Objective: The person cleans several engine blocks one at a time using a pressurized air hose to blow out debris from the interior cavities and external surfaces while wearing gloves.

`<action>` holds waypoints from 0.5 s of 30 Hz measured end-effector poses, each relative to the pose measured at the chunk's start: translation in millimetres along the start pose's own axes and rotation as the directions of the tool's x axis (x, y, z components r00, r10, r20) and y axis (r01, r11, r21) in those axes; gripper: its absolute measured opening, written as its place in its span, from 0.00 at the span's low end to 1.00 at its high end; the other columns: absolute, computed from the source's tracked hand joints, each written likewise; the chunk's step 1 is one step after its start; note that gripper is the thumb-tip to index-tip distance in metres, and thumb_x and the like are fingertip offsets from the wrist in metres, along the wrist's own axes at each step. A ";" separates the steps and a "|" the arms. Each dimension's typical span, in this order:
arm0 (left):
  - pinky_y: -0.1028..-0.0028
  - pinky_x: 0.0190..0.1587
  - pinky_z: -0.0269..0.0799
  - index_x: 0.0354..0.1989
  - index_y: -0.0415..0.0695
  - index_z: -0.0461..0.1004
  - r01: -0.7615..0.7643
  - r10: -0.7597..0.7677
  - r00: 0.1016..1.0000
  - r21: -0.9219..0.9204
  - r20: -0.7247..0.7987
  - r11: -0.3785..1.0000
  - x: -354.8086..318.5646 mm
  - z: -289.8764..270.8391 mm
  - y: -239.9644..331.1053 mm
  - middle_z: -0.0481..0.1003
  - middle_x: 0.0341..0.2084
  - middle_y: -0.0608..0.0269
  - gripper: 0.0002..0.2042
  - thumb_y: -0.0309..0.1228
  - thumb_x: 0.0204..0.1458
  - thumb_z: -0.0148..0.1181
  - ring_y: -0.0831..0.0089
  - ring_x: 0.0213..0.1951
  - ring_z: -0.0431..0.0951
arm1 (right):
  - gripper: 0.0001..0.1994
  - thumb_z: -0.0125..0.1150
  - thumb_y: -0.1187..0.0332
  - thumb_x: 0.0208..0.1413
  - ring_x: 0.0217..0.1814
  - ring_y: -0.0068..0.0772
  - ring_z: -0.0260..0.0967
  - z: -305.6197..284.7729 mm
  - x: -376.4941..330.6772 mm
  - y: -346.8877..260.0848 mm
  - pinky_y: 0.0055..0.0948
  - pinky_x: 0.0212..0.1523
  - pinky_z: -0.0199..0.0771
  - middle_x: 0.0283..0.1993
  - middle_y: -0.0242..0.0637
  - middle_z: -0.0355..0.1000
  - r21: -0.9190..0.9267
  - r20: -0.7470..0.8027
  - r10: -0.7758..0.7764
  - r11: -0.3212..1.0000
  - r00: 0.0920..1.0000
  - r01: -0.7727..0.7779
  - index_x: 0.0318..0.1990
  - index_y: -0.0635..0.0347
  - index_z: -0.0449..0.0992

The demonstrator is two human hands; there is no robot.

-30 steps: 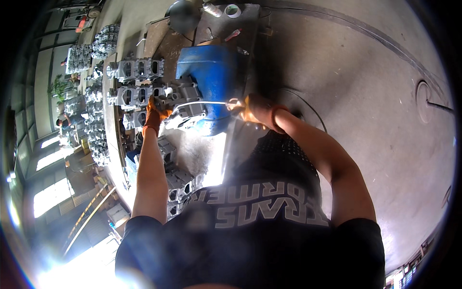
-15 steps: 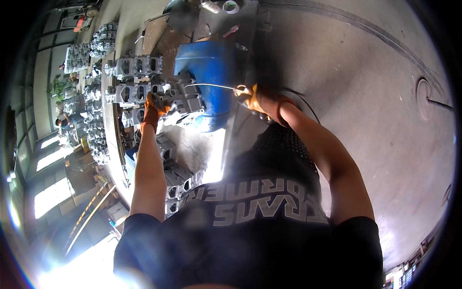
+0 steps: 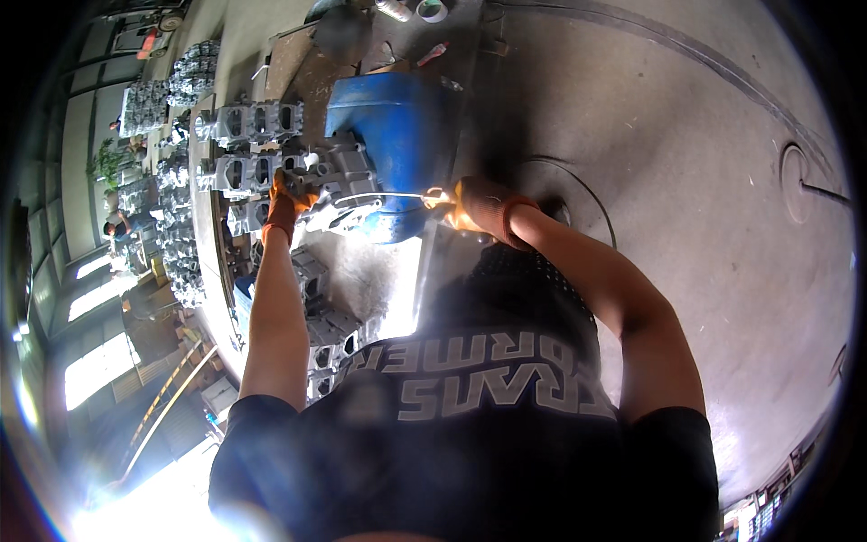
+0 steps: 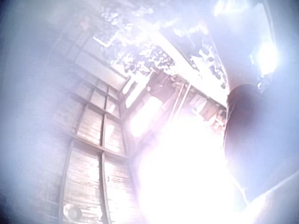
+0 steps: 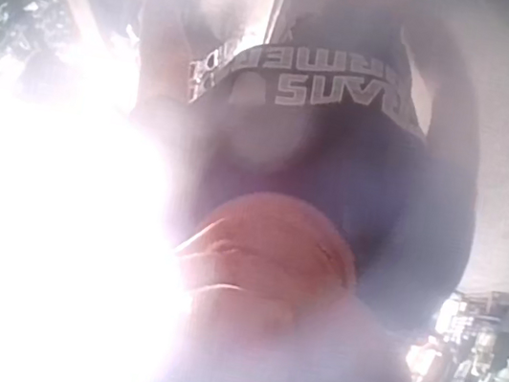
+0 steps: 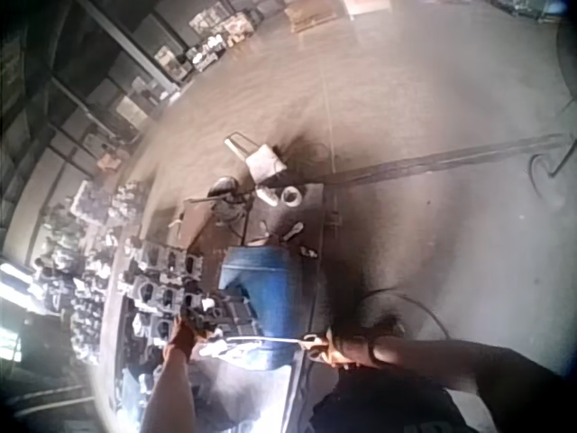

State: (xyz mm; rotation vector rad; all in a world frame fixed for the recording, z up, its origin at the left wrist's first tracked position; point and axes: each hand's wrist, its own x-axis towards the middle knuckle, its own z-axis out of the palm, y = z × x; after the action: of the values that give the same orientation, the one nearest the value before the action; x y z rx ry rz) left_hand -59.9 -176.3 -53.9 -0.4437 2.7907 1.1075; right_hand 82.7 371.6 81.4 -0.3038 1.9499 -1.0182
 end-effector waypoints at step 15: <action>0.71 0.50 0.68 0.46 0.47 0.67 0.000 0.000 1.000 -0.002 0.003 1.000 9.3 2.7 10.4 0.72 0.42 0.62 0.31 0.47 0.32 0.69 0.70 0.44 0.73 | 0.20 0.54 0.60 0.57 0.43 0.42 0.74 5.2 55.6 41.5 0.37 0.45 0.71 0.48 0.40 0.74 0.096 -0.171 -0.005 0.995 0.985 0.021 0.58 0.44 0.68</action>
State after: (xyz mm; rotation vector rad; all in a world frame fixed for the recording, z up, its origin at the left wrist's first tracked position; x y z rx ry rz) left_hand -71.9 -169.4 -51.0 -0.4424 2.7874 1.1105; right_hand 62.1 364.0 15.4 -0.1795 2.0438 -1.1773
